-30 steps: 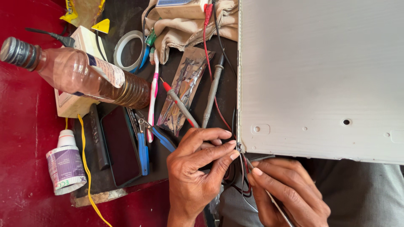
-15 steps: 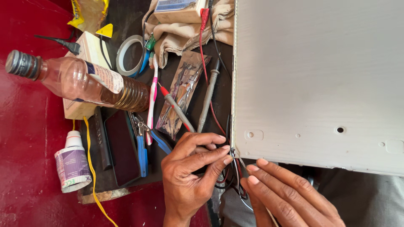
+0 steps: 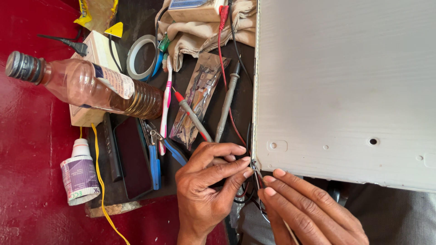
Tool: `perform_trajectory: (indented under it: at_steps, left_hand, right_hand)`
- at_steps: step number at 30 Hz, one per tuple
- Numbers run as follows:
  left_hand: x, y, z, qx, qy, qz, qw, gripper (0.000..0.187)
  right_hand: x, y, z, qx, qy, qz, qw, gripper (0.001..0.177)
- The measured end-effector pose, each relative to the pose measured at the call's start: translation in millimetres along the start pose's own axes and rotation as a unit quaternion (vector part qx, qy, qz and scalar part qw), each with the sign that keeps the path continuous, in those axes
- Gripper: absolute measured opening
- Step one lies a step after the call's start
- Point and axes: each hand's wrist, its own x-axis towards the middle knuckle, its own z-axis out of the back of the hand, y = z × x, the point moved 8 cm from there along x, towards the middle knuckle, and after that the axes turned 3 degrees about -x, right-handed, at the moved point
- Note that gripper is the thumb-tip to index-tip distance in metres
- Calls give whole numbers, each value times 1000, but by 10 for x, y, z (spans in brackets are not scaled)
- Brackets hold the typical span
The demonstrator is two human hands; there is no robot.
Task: The person repairs a white electronic panel by stripping and twisting wires, securing them with a screwdriver, and testing the connection with a multimeter. The person uses pliers, a screwdriver, and a multimeter to complete the repair.
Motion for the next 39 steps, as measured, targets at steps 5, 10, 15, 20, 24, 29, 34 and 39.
perform_trajectory:
  at_steps: [5, 10, 15, 20, 24, 29, 34, 39]
  left_hand:
    - [3, 4, -4, -5, 3, -2, 1000, 25]
    - [-2, 11, -4, -1, 2, 3, 1000, 25]
    - [-6, 0, -4, 4, 1, 1, 1000, 25]
    - [0, -15, -3, 12, 1, -2, 1000, 24]
    - [1, -16, -2, 9, 1, 0, 1000, 24]
    - [1, -17, 3, 6, 1, -10, 1000, 24]
    - [4, 17, 0, -7, 3, -3, 1000, 22]
    - [12, -1, 28, -23, -1, -1, 1000, 21]
  right_hand:
    - [45, -4, 18, 0, 10, -9, 1000, 19]
    - [51, 39, 7, -24, 24, 12, 999, 18]
    - [-13, 31, -33, -29, 5, 25, 999, 18]
    - [-84, 72, -85, -51, -9, 61, 997, 20]
    - [-101, 77, -110, -65, 1, 50, 997, 20]
    - [-46, 47, -81, -47, -13, 46, 998, 20]
    - [75, -233, 107, 39, 39, -83, 995, 19]
    - [422, -520, 148, 166, 240, -116, 949, 12]
